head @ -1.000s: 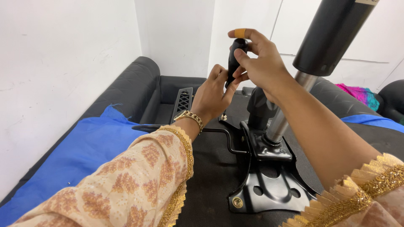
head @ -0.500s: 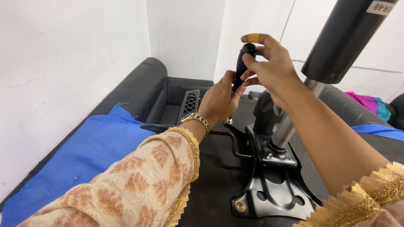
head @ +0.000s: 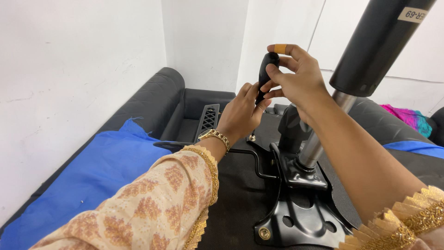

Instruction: The person uses a screwdriver to tighten screws into the base of an office chair. The person holds the chair base steady with one hand while turning the screwdriver with the other to secure the screws.

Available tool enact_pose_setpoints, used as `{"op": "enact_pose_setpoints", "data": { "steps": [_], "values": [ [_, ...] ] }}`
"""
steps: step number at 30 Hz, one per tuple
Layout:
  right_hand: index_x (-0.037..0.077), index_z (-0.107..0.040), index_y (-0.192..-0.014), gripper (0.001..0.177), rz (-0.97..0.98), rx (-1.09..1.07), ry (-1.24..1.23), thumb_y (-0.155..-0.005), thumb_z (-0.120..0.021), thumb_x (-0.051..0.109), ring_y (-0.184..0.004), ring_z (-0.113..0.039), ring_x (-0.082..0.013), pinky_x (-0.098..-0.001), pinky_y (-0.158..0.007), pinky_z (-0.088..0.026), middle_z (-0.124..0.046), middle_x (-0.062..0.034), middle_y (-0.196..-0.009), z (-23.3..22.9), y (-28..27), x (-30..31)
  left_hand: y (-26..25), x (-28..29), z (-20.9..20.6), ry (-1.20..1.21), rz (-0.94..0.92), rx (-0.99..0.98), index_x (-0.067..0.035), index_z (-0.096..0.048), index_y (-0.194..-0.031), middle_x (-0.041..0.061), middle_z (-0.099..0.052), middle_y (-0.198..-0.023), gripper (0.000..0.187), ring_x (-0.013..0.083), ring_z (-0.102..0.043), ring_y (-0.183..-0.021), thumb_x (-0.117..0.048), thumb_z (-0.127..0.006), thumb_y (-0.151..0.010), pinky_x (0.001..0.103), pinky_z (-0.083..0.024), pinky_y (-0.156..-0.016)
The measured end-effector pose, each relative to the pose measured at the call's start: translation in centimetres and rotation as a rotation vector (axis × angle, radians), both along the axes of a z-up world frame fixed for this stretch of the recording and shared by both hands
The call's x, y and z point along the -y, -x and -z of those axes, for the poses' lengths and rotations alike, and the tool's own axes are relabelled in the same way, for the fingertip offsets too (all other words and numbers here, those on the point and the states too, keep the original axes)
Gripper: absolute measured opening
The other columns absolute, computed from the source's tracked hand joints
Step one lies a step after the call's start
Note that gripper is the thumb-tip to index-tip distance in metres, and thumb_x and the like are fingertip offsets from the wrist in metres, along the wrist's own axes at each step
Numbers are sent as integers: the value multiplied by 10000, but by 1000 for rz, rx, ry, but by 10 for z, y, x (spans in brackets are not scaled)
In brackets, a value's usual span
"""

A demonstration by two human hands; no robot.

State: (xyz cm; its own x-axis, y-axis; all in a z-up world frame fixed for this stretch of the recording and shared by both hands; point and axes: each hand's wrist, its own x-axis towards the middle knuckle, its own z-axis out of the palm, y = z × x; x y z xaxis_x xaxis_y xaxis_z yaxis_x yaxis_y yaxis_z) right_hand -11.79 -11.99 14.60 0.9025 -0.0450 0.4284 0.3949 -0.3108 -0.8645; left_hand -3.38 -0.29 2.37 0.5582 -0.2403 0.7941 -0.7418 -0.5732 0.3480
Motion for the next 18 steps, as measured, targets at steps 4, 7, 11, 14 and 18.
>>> {"op": "enact_pose_setpoints", "data": {
  "steps": [4, 7, 11, 14, 18],
  "values": [
    [75, -636, -1243, 441, 159, 27, 46, -826, -775, 107, -607, -691, -129, -235, -511, -591, -699, -114, -1120, 0, -6, 3, 1, 2, -1, -47, 10, 11, -29, -448, -1449, 92, -677, -1043, 540, 286, -714, -749, -344, -533, -1019, 399, -573, -581],
    [41, -636, -1229, 477, 258, 37, 99, -803, -842, 101, -575, -667, -113, -227, -459, -548, -719, -157, -1091, 0, -9, 3, 4, 2, -3, -57, 16, -69, -48, -472, -1449, 80, -699, -1005, 530, 244, -717, -745, -362, -528, -1025, 378, -576, -617],
    [39, -627, -1204, 450, 215, 49, 68, -811, -841, 94, -587, -667, -115, -211, -488, -604, -678, -121, -1132, 4, -10, 5, 6, 1, -3, 14, 23, -69, -61, -640, -1142, 54, -690, -990, 440, 177, -697, -710, -460, -621, -956, 338, -573, -628],
    [119, -576, -1289, 393, 50, 46, 6, -908, -672, 98, -627, -707, -104, -195, -538, -658, -685, -103, -1143, 7, -10, 6, 5, 1, -1, 48, 41, -18, -59, -652, -1111, 55, -666, -982, 420, 153, -678, -686, -453, -599, -973, 323, -573, -621],
    [131, -654, -1286, 363, 64, 77, 106, -928, -646, 72, -705, -731, -144, -216, -604, -620, -663, -86, -1196, 6, -13, 6, 2, 1, 0, 13, -13, -57, -71, -659, -1132, 48, -679, -958, 428, 150, -680, -690, -465, -581, -984, 325, -571, -615]
  ]
}}
